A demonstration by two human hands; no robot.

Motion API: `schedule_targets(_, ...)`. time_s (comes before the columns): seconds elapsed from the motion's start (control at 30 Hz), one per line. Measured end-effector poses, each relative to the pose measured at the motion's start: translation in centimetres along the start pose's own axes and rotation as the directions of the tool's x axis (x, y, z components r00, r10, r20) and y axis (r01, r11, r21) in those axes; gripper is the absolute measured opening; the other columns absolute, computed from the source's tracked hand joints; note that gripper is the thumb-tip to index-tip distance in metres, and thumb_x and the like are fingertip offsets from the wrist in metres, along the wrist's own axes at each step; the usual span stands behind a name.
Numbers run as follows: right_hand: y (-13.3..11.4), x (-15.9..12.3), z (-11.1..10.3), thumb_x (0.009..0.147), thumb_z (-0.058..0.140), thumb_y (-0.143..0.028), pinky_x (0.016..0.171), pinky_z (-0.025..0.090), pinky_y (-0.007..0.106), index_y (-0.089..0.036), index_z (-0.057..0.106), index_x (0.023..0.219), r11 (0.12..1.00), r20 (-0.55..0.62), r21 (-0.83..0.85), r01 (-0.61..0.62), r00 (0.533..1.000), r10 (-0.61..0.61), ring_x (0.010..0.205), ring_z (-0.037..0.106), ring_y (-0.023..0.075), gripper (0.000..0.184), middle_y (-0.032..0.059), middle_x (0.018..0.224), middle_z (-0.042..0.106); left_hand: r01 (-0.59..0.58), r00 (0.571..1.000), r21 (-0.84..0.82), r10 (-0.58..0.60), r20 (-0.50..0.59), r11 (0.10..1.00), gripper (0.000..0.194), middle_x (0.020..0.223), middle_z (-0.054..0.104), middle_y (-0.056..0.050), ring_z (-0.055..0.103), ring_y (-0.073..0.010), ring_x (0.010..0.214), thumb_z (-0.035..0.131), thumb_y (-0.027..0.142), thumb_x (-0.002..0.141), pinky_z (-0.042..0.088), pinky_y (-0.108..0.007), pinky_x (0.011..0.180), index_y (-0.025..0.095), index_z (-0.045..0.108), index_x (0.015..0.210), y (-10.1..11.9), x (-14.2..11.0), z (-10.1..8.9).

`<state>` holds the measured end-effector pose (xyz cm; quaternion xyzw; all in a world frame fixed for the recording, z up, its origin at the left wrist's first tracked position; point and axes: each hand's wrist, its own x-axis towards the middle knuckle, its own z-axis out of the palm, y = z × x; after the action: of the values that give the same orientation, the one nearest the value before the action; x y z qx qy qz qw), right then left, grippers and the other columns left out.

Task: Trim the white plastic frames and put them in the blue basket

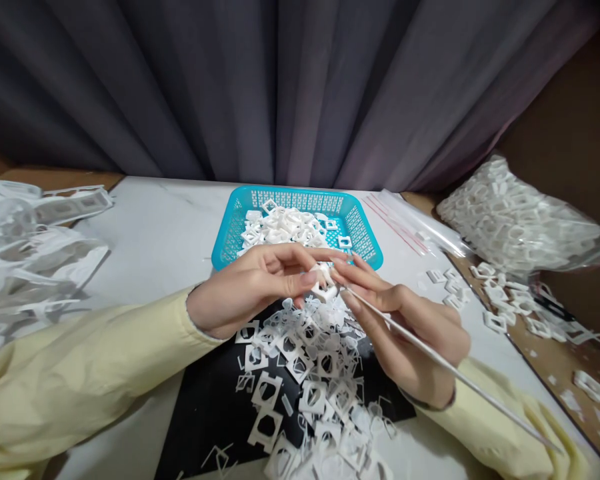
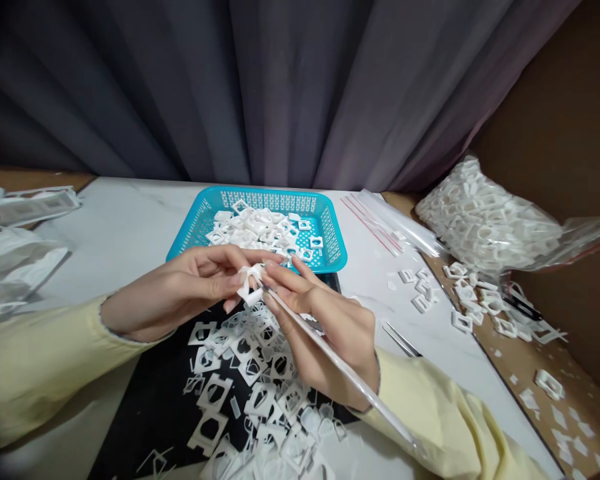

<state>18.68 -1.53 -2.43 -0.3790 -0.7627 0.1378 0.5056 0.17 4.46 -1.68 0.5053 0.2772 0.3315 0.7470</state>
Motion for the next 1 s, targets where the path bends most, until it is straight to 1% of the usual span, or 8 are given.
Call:
schedule_targets(0.07, 0.4, -0.2, 0.4, 0.078, 0.060, -0.001, 0.098, 0.051, 0.042, -0.019, 0.056, 0.084, 0.999, -0.009, 0.045, 0.016, 1.000, -0.016, 0.104, 0.064, 0.0224, 0.019, 0.0047, 0.108, 0.069, 0.029, 0.999, -0.094, -0.031, -0.020, 0.995, 0.013, 0.091, 0.065, -0.002, 0.057, -0.0063, 0.072, 0.062, 0.012, 0.082, 0.045, -0.012, 0.058, 0.014, 0.067, 0.070, -0.3, 0.1, -0.1)
schedule_targets(0.13, 0.8, -0.3, 0.6, 0.077, 0.062, 0.000, 0.097, 0.052, 0.042, -0.018, 0.056, 0.085, 0.998, -0.026, 0.046, 0.046, 0.999, -0.045, 0.104, 0.064, 0.0228, 0.021, 0.0048, 0.107, 0.070, 0.039, 0.998, -0.174, -0.046, -0.037, 0.984, 0.013, 0.079, 0.063, 0.000, 0.055, -0.0053, 0.066, 0.062, 0.011, 0.081, 0.045, -0.013, 0.059, 0.014, 0.066, 0.069, -0.7, 0.2, -0.1)
schedule_targets(0.23, 0.9, -0.1, 0.6, 0.078, 0.062, -0.002, 0.095, 0.053, 0.039, -0.019, 0.055, 0.081, 0.998, -0.049, 0.017, 0.059, 0.997, -0.058, 0.102, 0.065, 0.0218, 0.018, 0.0035, 0.106, 0.070, 0.023, 0.998, -0.214, -0.036, -0.055, 0.977, 0.013, 0.076, 0.064, 0.001, 0.057, -0.0067, 0.069, 0.064, 0.011, 0.080, 0.045, -0.015, 0.066, 0.014, 0.066, 0.067, -1.0, 0.3, -0.1)
schedule_targets(0.37, 0.6, 0.3, 0.2, 0.078, 0.064, -0.003, 0.097, 0.051, 0.041, -0.019, 0.054, 0.077, 1.000, -0.037, -0.004, 0.029, 0.999, -0.029, 0.099, 0.066, 0.0215, 0.019, 0.0015, 0.107, 0.070, -0.016, 0.996, -0.115, 0.005, -0.093, 0.993, 0.009, 0.086, 0.068, -0.001, 0.060, -0.0105, 0.085, 0.064, 0.016, 0.081, 0.042, -0.020, 0.080, 0.015, 0.068, 0.073, -1.2, 0.4, 0.1)
schedule_targets(0.5, 0.4, 0.6, -0.4, 0.079, 0.062, -0.002, 0.104, 0.042, 0.049, -0.019, 0.052, 0.075, 0.987, -0.020, 0.134, -0.088, 0.996, 0.091, 0.105, 0.063, 0.0237, 0.020, 0.0013, 0.101, 0.071, -0.051, 0.986, 0.027, 0.055, -0.159, 0.998, 0.006, 0.089, 0.070, -0.002, 0.059, -0.0147, 0.095, 0.068, 0.021, 0.078, 0.039, -0.024, 0.088, 0.017, 0.070, 0.074, -1.3, 0.4, 0.1)
schedule_targets(0.6, 0.4, 0.9, -0.9, 0.080, 0.061, -0.004, 0.107, 0.038, 0.051, -0.019, 0.053, 0.075, 0.976, 0.011, 0.168, -0.141, 0.990, 0.141, 0.103, 0.064, 0.0235, 0.018, 0.0017, 0.100, 0.071, -0.104, 0.983, 0.085, 0.116, -0.141, 0.991, 0.006, 0.092, 0.071, -0.003, 0.059, -0.0168, 0.099, 0.068, 0.020, 0.078, 0.040, -0.027, 0.090, 0.017, 0.072, 0.075, -1.5, 0.4, 0.1)
schedule_targets(0.8, 0.4, 1.6, -1.8, 0.081, 0.060, -0.004, 0.108, 0.037, 0.050, -0.017, 0.055, 0.080, 0.979, 0.199, 0.185, -0.086, 0.979, 0.048, 0.113, 0.058, 0.0223, 0.015, 0.0063, 0.110, 0.068, -0.212, 0.972, 0.142, 0.223, -0.068, 0.967, 0.006, 0.089, 0.073, -0.004, 0.063, -0.0164, 0.089, 0.070, 0.014, 0.075, 0.045, -0.028, 0.084, 0.018, 0.073, 0.072, -1.7, 0.2, 0.2)
schedule_targets(1.0, 0.3, 1.5, -2.3, 0.080, 0.060, -0.003, 0.106, 0.041, 0.048, -0.017, 0.057, 0.084, 0.991, 0.279, 0.088, 0.096, 0.953, -0.117, 0.115, 0.057, 0.0222, 0.015, 0.0066, 0.116, 0.066, -0.275, 0.959, 0.166, 0.283, -0.028, 0.947, 0.012, 0.080, 0.071, -0.003, 0.063, -0.0161, 0.087, 0.072, 0.006, 0.067, 0.048, -0.027, 0.081, 0.018, 0.074, 0.067, -1.3, -0.1, 0.6)
